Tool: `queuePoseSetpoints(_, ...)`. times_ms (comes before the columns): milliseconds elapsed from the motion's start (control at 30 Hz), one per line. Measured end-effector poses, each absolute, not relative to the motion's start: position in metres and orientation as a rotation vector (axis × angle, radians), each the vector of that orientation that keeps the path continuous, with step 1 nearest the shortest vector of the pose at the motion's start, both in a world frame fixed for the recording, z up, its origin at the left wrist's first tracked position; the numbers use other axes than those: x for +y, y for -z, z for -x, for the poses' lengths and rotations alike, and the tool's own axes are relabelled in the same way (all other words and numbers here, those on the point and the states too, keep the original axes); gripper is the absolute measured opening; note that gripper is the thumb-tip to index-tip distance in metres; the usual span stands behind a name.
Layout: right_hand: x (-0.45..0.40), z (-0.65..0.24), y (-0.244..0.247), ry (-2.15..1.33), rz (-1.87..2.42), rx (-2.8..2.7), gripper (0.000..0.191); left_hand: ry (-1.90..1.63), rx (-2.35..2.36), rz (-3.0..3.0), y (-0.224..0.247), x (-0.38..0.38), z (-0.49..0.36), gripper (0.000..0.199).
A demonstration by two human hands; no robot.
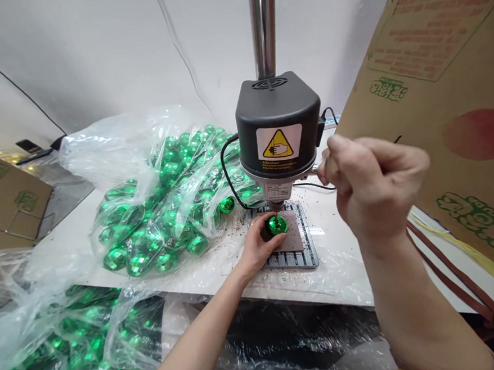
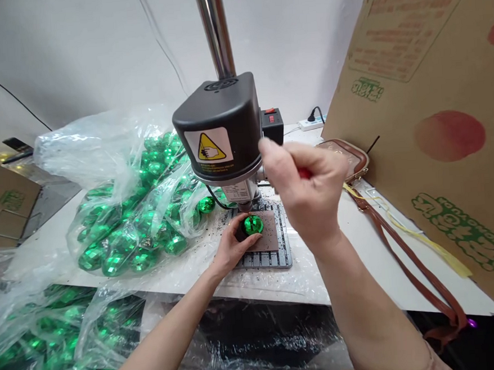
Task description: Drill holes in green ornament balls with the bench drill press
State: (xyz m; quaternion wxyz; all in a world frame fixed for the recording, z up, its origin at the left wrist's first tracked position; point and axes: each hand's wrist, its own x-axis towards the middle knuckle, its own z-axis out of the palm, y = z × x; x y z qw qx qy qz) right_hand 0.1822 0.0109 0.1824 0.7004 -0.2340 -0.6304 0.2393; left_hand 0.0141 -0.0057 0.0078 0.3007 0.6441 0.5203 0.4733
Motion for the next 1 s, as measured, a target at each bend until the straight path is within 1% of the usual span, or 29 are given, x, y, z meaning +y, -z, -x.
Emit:
queuePoseSetpoints(133,0.016,-0.178,-0.204,-0.592,0.548,-1.291,0.044,-1.397,1.526,-1.833,-0.016,-0.046,-0.014,0.046)
queuePoseSetpoints(200,0.017,-0.177,-0.206,-0.619,0.523,-1.283,0.043,-1.398,1.426,-2.086,-0.014,-0.078,-0.008,0.048)
queuePoseSetpoints(267,0.017,-0.177,-0.205,-0.636,0.501,-1.269,0.043,-1.238,1.222,-2.441,-0.006,-0.11,0.0,0.051)
queuePoseSetpoints(333,0.016,-0.177,-0.204,-0.632,0.485,-1.258,0.043,-0.965,1.077,-2.786,0.005,-0.135,0.01,0.051)
queuePoseSetpoints(400,0.016,-0.176,-0.203,-0.623,0.494,-1.246,0.044,-0.77,0.988,-2.97,0.011,-0.147,0.018,0.052)
queuePoseSetpoints(433,0.016,-0.176,-0.203,-0.618,0.495,-1.234,0.044,-0.766,0.958,-2.99,0.012,-0.148,0.022,0.054)
queuePoseSetpoints(467,0.016,-0.175,-0.203,-0.615,0.497,-1.227,0.044,-0.824,0.958,-2.976,0.011,-0.144,0.025,0.053)
queuePoseSetpoints(500,0.016,-0.175,-0.203,-0.61,0.502,-1.219,0.043,-0.913,1.0,-2.938,0.008,-0.136,0.028,0.048)
queuePoseSetpoints(567,0.016,-0.174,-0.203,-0.589,0.501,-1.217,0.043,-1.08,1.246,-2.8,-0.002,-0.108,0.035,0.03)
queuePoseSetpoints(600,0.016,-0.174,-0.202,-0.579,0.505,-1.217,0.043,-1.117,1.439,-2.701,-0.008,-0.089,0.039,0.027)
queuePoseSetpoints(700,0.016,-0.175,-0.202,-0.57,0.512,-1.215,0.043,-1.059,1.947,-2.411,-0.024,-0.026,0.052,0.036)
queuePoseSetpoints(767,0.017,-0.175,-0.201,-0.581,0.511,-1.21,0.043,-0.979,2.147,-2.285,-0.029,0.01,0.06,0.041)
queuePoseSetpoints(867,0.017,-0.175,-0.201,-0.578,0.524,-1.208,0.042,-0.852,2.271,-2.225,-0.031,0.041,0.07,0.045)
queuePoseSetpoints(1000,0.018,-0.174,-0.201,-0.574,0.511,-1.21,0.043,-0.81,2.26,-2.288,-0.031,0.044,0.082,0.048)
